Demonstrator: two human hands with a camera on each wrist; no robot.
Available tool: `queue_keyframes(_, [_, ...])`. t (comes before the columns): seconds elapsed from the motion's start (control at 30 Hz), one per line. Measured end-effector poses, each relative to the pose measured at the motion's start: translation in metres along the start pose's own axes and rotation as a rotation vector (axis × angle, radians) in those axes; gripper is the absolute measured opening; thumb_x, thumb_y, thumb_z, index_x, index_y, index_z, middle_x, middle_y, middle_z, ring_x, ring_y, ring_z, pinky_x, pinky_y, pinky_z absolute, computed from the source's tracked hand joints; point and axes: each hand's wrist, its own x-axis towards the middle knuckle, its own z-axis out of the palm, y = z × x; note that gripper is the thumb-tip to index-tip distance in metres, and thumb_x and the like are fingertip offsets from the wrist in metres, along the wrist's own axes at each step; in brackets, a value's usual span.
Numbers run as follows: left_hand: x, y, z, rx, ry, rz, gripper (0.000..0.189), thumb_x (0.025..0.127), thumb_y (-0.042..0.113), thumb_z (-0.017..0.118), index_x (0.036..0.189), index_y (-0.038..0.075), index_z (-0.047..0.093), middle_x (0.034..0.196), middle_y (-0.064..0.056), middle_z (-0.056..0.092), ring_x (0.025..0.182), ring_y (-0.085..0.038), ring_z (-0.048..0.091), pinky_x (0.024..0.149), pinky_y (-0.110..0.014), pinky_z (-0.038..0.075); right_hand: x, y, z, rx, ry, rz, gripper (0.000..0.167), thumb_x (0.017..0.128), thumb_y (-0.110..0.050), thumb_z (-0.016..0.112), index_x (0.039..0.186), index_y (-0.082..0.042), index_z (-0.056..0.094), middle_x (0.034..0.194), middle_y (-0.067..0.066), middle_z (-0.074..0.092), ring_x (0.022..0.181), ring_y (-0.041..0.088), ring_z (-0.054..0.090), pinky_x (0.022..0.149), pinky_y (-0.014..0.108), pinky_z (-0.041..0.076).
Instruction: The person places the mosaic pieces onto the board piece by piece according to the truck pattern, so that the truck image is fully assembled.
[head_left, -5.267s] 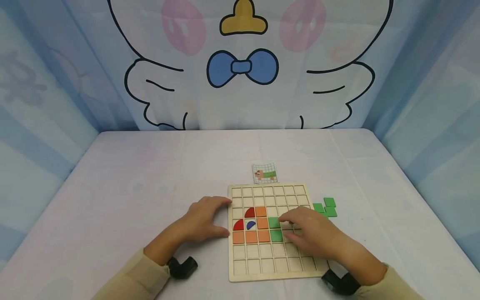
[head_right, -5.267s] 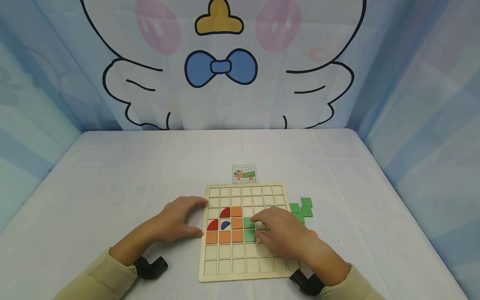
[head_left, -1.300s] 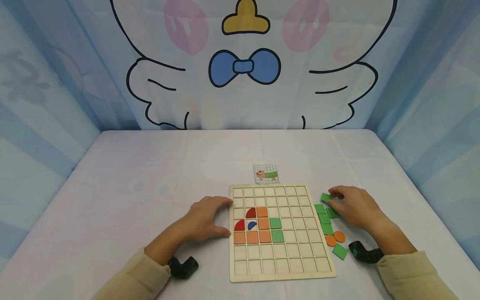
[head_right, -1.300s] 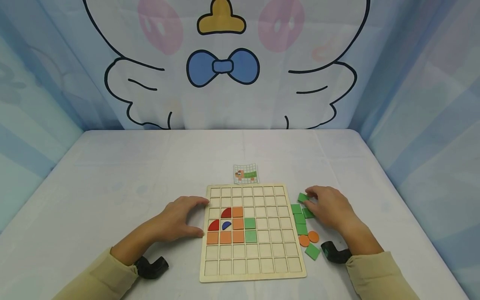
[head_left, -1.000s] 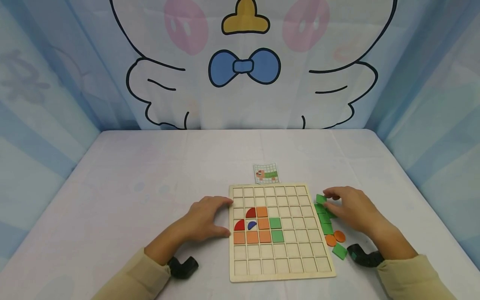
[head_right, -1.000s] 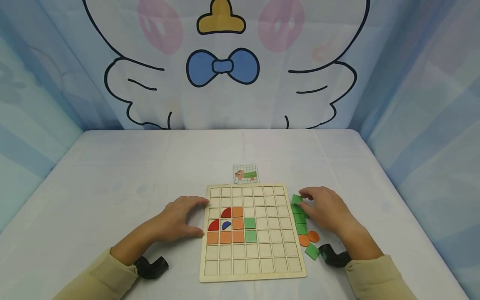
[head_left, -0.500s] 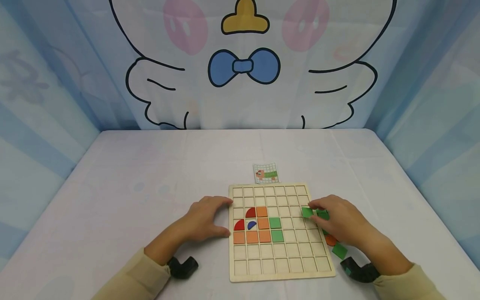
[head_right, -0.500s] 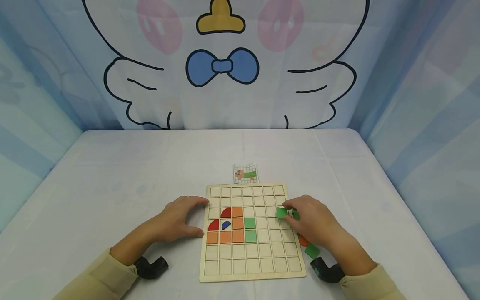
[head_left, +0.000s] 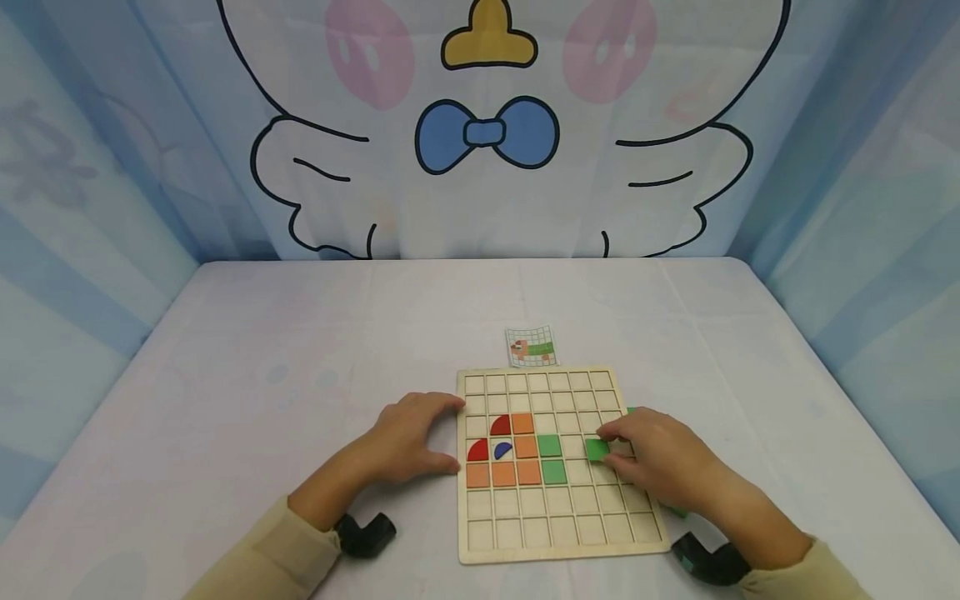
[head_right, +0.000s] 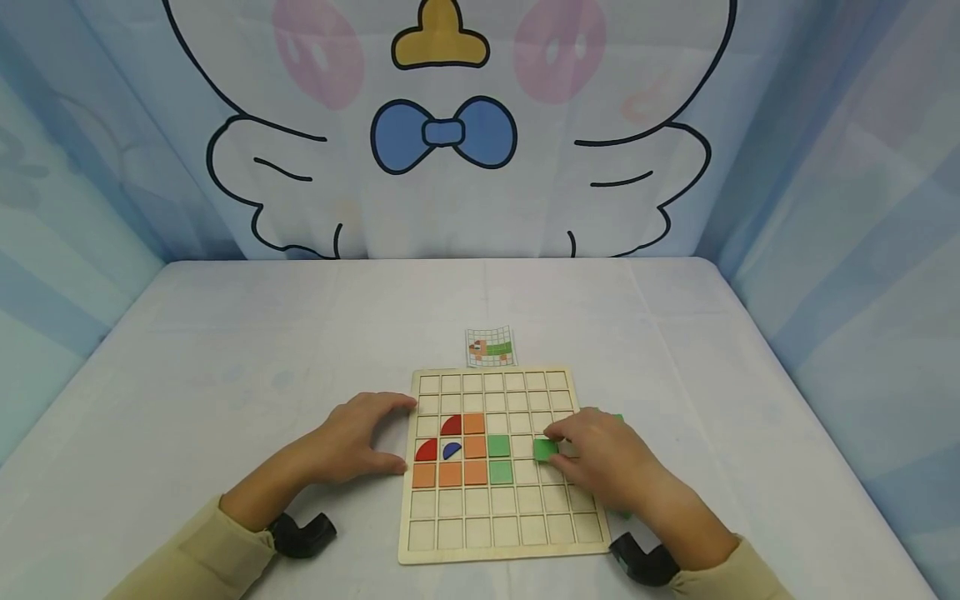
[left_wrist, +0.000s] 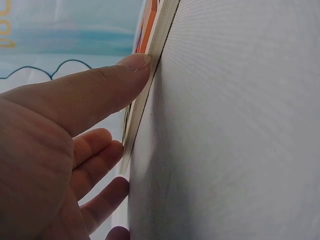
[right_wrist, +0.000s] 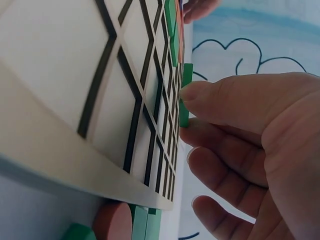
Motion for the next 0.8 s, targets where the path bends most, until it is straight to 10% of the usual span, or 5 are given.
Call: queue_keyframes(0.8, [0.000,-0.001,0.000,-0.003,-0.002,-0.002,0.071,0.077,0.028,0.087,0.139,0.011,0.055,0.140,-0.004,0.055,0.132,-0.030,0.044,0.105,-0.056,0.032,-0.002,-0.013,0.006,-0.034,-0.073,-0.087,0.024,0.087,-0.023,0.078,0.108,-0.012,0.075,0.100,-0.008,0.068,0.093,0.014,0.063,0.081,0.038,0.052])
